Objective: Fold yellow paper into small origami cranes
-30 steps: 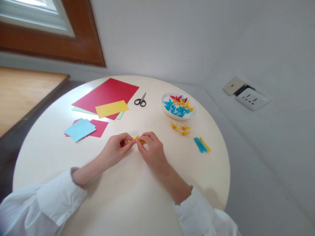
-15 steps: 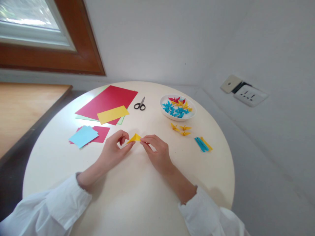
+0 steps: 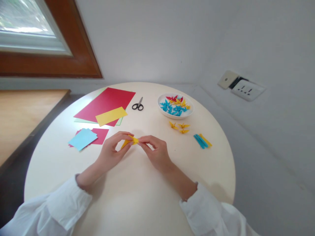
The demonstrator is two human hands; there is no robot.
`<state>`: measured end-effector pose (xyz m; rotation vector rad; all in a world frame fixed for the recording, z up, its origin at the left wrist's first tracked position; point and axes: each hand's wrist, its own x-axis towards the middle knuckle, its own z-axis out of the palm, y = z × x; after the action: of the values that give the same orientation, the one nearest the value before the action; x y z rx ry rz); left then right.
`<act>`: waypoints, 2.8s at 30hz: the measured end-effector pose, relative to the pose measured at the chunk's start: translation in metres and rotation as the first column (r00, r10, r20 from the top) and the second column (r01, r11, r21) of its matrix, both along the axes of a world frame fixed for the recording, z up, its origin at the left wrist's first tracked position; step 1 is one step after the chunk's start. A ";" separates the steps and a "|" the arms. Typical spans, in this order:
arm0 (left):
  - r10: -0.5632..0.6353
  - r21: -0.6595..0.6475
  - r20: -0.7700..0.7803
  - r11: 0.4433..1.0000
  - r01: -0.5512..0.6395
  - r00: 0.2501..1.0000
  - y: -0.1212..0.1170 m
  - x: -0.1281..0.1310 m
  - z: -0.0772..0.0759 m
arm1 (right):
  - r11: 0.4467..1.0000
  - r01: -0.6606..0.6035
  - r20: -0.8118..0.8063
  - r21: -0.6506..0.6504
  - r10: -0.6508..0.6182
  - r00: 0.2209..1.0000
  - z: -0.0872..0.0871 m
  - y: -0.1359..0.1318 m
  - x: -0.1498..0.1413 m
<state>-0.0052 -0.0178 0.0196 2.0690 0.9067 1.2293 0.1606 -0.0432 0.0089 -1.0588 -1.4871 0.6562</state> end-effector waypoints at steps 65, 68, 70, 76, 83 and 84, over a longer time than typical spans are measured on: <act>0.068 -0.368 0.227 0.930 0.020 0.971 -0.006 0.010 -0.003 | 0.960 -0.064 -0.265 -0.274 -0.011 0.964 0.004 -0.002 -0.013; 0.085 -0.375 0.213 0.927 0.001 0.973 -0.005 0.010 -0.001 | 0.950 -0.072 -0.313 -0.302 -0.028 0.949 0.004 -0.001 -0.013; 0.089 -0.373 0.215 0.928 -0.002 0.973 -0.005 0.009 0.000 | 0.948 -0.095 -0.346 -0.303 -0.016 0.938 0.003 0.000 -0.014; 0.103 -0.388 0.218 0.922 -0.011 0.971 -0.004 0.009 -0.002 | 0.942 -0.162 -0.384 -0.295 0.038 0.923 0.002 0.002 -0.012; 0.092 -0.372 0.245 0.928 0.006 0.965 -0.004 0.009 -0.003 | 0.925 -0.215 -0.408 -0.313 0.073 0.910 0.001 0.003 -0.011; 0.088 -0.367 0.245 0.930 0.009 0.965 -0.004 0.009 -0.003 | 0.922 -0.217 -0.410 -0.320 0.072 0.909 0.001 0.003 -0.011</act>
<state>0.0041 -0.0221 0.0165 1.5642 0.9729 1.2097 0.1497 -0.0403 0.0097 -1.0159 -1.1230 1.2120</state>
